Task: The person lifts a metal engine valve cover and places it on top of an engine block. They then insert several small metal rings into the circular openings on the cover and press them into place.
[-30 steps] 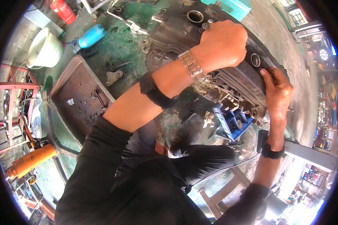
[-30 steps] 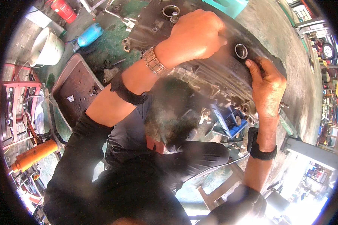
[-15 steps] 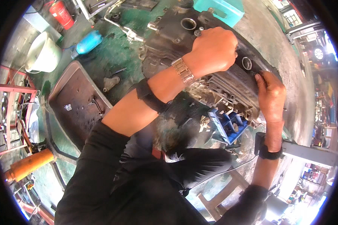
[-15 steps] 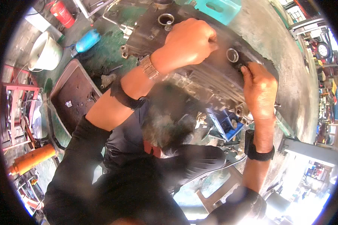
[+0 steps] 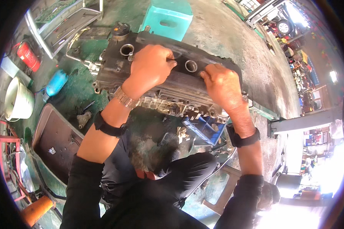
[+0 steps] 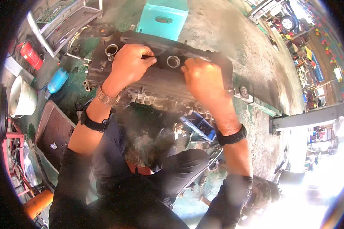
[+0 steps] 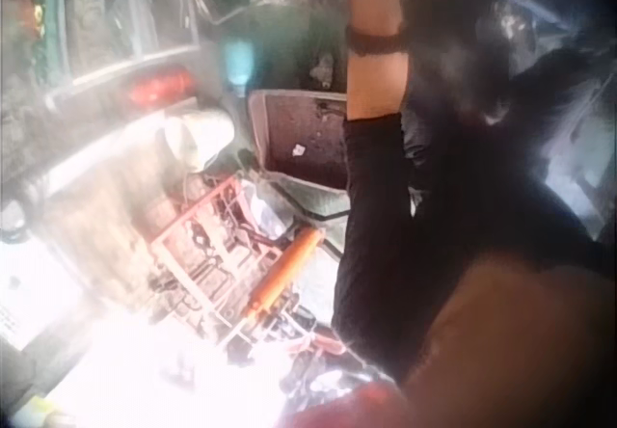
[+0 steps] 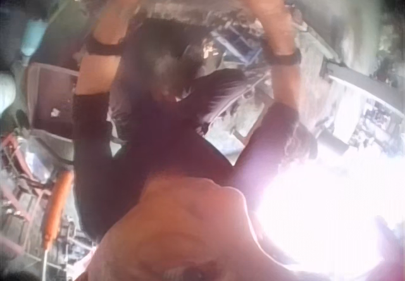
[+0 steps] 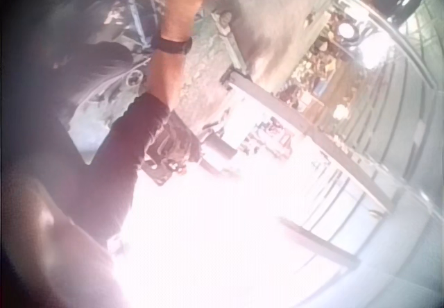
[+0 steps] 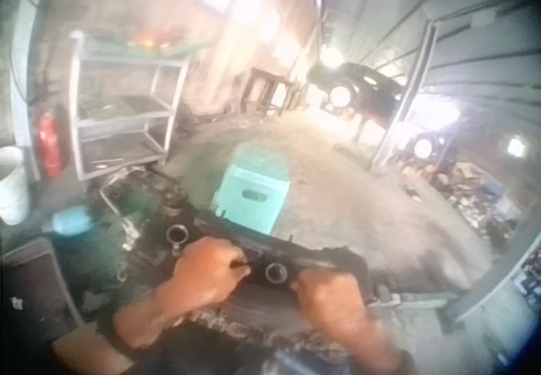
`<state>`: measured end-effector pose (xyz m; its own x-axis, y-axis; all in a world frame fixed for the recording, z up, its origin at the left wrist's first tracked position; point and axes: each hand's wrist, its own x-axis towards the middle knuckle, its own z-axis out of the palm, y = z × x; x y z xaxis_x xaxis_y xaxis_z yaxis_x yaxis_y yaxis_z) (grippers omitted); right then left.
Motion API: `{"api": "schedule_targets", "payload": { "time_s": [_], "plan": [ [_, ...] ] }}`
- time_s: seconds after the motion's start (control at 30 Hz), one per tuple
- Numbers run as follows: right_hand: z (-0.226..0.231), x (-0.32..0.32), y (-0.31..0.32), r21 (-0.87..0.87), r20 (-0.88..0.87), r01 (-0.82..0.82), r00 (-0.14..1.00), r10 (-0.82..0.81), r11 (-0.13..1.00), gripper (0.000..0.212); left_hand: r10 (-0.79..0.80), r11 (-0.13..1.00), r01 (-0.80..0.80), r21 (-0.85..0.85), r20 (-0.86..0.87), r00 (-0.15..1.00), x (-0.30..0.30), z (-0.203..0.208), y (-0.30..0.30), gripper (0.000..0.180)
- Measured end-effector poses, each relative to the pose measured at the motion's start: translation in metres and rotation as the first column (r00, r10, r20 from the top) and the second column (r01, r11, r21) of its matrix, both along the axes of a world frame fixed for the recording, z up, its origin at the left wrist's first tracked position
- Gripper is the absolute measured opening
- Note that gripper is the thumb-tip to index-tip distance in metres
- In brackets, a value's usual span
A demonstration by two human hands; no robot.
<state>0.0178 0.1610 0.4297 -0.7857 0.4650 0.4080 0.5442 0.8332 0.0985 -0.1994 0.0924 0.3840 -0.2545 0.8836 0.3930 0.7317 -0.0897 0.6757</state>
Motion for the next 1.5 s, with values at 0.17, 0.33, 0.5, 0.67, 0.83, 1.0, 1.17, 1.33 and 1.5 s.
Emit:
{"api": "schedule_targets", "payload": {
  "time_s": [0.17, 0.33, 0.5, 0.67, 0.83, 1.0, 1.17, 1.33, 1.5],
  "plan": [
    [-0.003, 0.0, 0.003, -0.004, -0.013, -0.001, 1.0, 0.001, 1.0, 0.019, 0.007, 1.0, -0.006, -0.015, 0.029, 1.0, 0.0, 0.0, 0.0, 0.019],
    [-0.006, 0.0, 0.004, 0.007, -0.045, 0.003, 0.999, -0.002, 1.0, 0.02, 0.004, 1.0, -0.004, -0.026, 0.025, 1.0, 0.0, 0.0, 0.0, 0.018],
    [-0.005, -0.001, 0.004, 0.004, -0.063, 0.001, 0.998, -0.001, 1.0, 0.022, 0.006, 1.0, -0.005, -0.015, 0.033, 0.999, 0.0, -0.001, 0.001, 0.018],
    [-0.004, -0.004, 0.005, -0.002, -0.081, -0.005, 0.997, 0.005, 1.0, 0.024, 0.004, 1.0, -0.004, 0.001, 0.009, 1.0, -0.001, 0.0, 0.0, 0.019],
    [-0.004, -0.005, 0.009, 0.02, -0.035, 0.026, 0.999, -0.025, 0.999, 0.025, -0.011, 1.0, 0.011, 0.004, 0.024, 1.0, -0.001, 0.0, 0.001, 0.02],
    [-0.007, -0.006, 0.011, 0.041, -0.026, 0.044, 0.999, -0.043, 0.998, 0.029, -0.011, 1.0, 0.012, 0.028, -0.036, 0.999, -0.003, -0.002, 0.0, 0.023],
    [-0.006, -0.01, 0.01, 0.05, -0.003, 0.1, 0.995, -0.1, 0.994, 0.031, -0.013, 1.0, 0.014, 0.022, -0.067, 0.998, -0.004, -0.001, 0.001, 0.025],
    [-0.005, -0.013, 0.007, 0.016, 0.092, 0.262, 0.96, -0.263, 0.965, 0.035, 0.011, 1.0, -0.011, 0.001, -0.045, 0.999, -0.002, -0.002, 0.002, 0.025],
    [-0.003, -0.015, 0.003, -0.029, 0.105, 0.294, 0.951, -0.289, 0.955, 0.042, 0.026, 1.0, -0.027, -0.011, -0.036, 0.999, -0.002, -0.002, 0.003, 0.025]
  ]
}}
